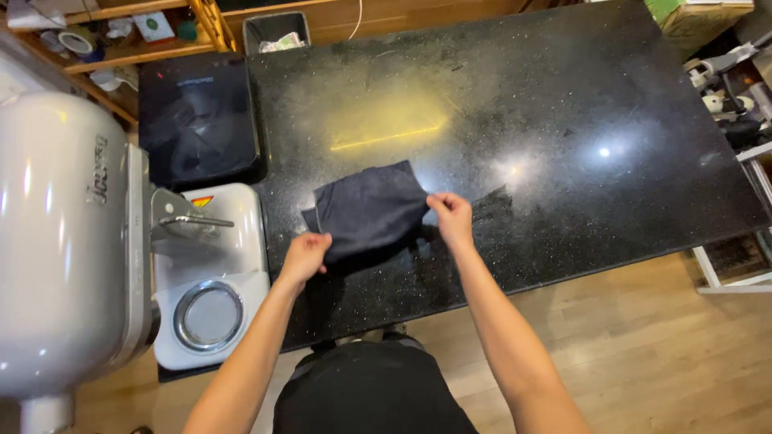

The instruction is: The recorder is cleaning a stand mixer using a cloth.

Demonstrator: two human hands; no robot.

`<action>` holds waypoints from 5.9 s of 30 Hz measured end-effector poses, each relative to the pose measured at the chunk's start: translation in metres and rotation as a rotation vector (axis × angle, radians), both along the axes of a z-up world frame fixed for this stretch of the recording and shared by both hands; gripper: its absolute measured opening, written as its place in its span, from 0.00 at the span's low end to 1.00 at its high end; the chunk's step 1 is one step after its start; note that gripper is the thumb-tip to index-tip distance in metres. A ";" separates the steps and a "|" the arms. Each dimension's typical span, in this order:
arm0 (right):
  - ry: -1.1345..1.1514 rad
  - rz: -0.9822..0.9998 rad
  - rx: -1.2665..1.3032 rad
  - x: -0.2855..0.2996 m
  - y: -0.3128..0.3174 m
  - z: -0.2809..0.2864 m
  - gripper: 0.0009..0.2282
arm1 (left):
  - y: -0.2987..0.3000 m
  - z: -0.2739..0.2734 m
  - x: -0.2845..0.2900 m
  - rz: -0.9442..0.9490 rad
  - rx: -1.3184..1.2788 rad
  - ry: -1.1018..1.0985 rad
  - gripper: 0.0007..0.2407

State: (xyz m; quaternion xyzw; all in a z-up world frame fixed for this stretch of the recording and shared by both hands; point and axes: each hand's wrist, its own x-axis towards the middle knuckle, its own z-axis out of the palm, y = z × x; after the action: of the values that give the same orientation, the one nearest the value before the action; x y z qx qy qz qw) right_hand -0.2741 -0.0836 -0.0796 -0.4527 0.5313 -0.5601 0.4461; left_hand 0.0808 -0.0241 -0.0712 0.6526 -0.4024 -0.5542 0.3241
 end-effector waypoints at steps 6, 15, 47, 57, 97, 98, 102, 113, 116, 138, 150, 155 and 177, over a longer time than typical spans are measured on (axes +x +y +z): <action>-0.207 0.051 -0.163 -0.004 -0.048 0.047 0.08 | -0.031 0.061 0.011 0.132 -0.325 0.191 0.06; -0.229 -0.033 -0.103 0.016 -0.009 0.162 0.05 | 0.010 0.158 0.001 0.185 -0.778 0.221 0.05; -0.433 0.008 -0.263 0.120 0.092 0.213 0.06 | 0.066 0.216 -0.085 -0.250 -0.682 -0.159 0.12; 0.015 -0.268 -0.609 0.154 0.140 0.242 0.07 | 0.119 0.288 0.010 -0.328 -0.852 0.040 0.03; 0.903 0.330 -0.110 0.454 -0.019 0.336 0.35 | -0.088 0.282 0.295 -0.420 -1.149 -0.084 0.23; 0.916 0.344 -0.117 0.455 -0.020 0.335 0.34 | -0.085 0.282 0.296 -0.403 -1.142 -0.050 0.23; 0.935 0.364 -0.146 0.458 0.014 0.354 0.31 | -0.055 0.294 0.300 -0.382 -1.203 -0.038 0.22; 0.964 0.303 -0.011 0.478 0.211 0.405 0.31 | 0.075 0.314 0.311 -0.589 -1.276 -0.062 0.28; 1.030 0.205 -0.016 0.487 0.237 0.405 0.33 | 0.064 0.313 0.320 -0.715 -1.296 -0.039 0.28; 0.988 0.139 -0.034 0.472 0.088 0.360 0.34 | -0.072 0.300 0.306 -0.442 -1.301 -0.099 0.17; 1.308 -0.414 -0.071 0.549 0.250 0.368 0.32 | 0.057 0.303 0.295 -0.533 -1.361 -0.132 0.21; 1.337 -0.529 -0.001 0.560 0.282 0.345 0.35 | 0.099 0.282 0.293 -0.576 -1.418 -0.074 0.20; 0.620 -0.018 0.648 0.480 0.264 0.357 0.11 | 0.056 0.351 0.286 -1.033 -1.753 -0.111 0.13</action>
State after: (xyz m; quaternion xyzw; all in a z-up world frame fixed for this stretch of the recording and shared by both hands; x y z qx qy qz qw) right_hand 0.2062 0.1808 0.2775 -0.4315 0.7918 -0.2066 0.3798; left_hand 0.3672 0.0317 0.2803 -0.0433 -0.9137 -0.1055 0.3900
